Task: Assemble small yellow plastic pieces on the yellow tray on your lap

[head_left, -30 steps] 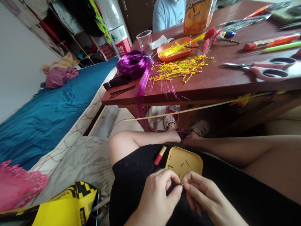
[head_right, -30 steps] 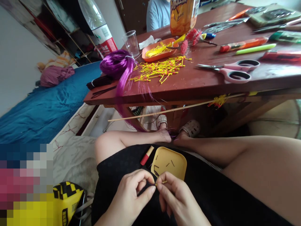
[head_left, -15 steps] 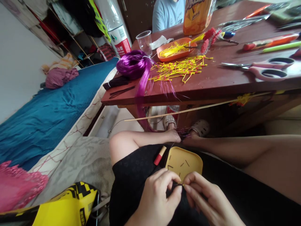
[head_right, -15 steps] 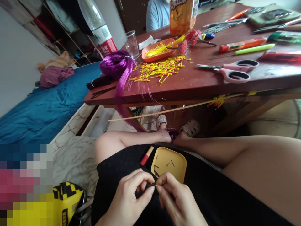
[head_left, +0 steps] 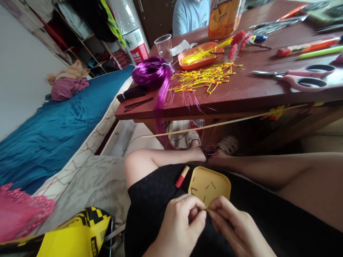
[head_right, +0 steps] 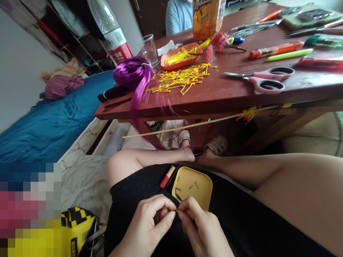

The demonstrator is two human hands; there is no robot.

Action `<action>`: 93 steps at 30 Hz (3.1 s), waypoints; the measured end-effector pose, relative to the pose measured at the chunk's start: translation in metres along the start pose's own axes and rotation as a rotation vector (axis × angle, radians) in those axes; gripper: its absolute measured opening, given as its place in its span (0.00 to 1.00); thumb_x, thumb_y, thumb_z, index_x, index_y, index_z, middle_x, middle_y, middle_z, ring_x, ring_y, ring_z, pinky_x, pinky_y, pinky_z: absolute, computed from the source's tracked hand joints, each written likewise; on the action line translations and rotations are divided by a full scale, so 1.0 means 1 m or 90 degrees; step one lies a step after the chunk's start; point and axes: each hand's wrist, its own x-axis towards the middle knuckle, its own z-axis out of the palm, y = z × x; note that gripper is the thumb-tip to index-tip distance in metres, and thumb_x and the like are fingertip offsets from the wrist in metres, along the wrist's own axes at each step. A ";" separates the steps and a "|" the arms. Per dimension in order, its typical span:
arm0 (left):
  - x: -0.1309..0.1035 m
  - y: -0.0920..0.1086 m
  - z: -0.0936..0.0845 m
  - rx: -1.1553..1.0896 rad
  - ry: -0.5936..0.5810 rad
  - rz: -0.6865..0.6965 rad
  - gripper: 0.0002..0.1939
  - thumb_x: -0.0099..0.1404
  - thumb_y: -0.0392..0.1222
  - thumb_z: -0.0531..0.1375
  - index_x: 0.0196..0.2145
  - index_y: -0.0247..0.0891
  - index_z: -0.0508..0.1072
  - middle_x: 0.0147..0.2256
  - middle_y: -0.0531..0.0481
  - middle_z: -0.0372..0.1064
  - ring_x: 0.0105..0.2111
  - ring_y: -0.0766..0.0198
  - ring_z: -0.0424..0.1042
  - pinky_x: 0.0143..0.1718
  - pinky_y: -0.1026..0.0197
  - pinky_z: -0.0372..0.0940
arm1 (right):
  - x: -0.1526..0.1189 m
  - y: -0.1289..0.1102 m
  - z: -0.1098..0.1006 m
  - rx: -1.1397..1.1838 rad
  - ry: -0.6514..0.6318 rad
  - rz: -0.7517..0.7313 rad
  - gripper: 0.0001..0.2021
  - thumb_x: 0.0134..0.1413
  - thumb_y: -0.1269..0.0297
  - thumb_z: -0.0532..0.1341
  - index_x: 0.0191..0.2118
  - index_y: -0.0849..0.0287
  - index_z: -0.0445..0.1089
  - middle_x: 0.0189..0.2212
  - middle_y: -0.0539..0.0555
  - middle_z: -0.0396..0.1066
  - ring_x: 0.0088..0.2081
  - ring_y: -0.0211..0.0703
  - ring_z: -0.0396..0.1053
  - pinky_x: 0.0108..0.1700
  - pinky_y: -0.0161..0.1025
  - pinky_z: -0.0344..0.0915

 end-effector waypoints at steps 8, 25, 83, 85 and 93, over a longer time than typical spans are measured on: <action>0.001 0.000 0.007 0.003 0.026 -0.005 0.06 0.50 0.27 0.54 0.22 0.34 0.68 0.18 0.57 0.56 0.19 0.71 0.57 0.21 0.68 0.53 | 0.003 0.002 -0.004 0.042 -0.067 0.024 0.13 0.61 0.55 0.45 0.29 0.56 0.55 0.19 0.44 0.54 0.21 0.34 0.50 0.24 0.31 0.50; 0.004 0.001 -0.002 -0.095 -0.039 -0.096 0.04 0.53 0.32 0.57 0.26 0.34 0.72 0.19 0.58 0.56 0.20 0.71 0.56 0.23 0.68 0.53 | 0.005 0.007 -0.004 0.134 -0.067 0.053 0.15 0.60 0.51 0.47 0.31 0.58 0.56 0.19 0.44 0.53 0.22 0.34 0.51 0.25 0.31 0.51; 0.011 -0.006 0.015 -0.379 -0.010 -0.242 0.08 0.55 0.41 0.56 0.22 0.36 0.63 0.20 0.58 0.53 0.22 0.70 0.52 0.25 0.66 0.50 | 0.001 0.018 0.004 -0.166 0.167 -0.218 0.04 0.58 0.65 0.55 0.35 0.55 0.67 0.27 0.51 0.73 0.27 0.36 0.71 0.30 0.29 0.67; 0.013 -0.006 0.014 -0.381 -0.036 -0.243 0.09 0.56 0.41 0.55 0.21 0.36 0.63 0.19 0.59 0.52 0.22 0.70 0.50 0.24 0.66 0.49 | 0.000 0.020 0.004 -0.197 0.175 -0.239 0.05 0.58 0.67 0.55 0.37 0.55 0.67 0.28 0.51 0.73 0.27 0.37 0.72 0.31 0.30 0.67; 0.015 -0.010 0.017 -0.357 -0.048 -0.191 0.08 0.57 0.38 0.54 0.21 0.36 0.62 0.19 0.57 0.54 0.21 0.70 0.53 0.24 0.66 0.51 | 0.000 0.022 0.003 -0.258 0.145 -0.279 0.08 0.61 0.68 0.51 0.40 0.57 0.66 0.29 0.54 0.72 0.29 0.39 0.72 0.33 0.33 0.68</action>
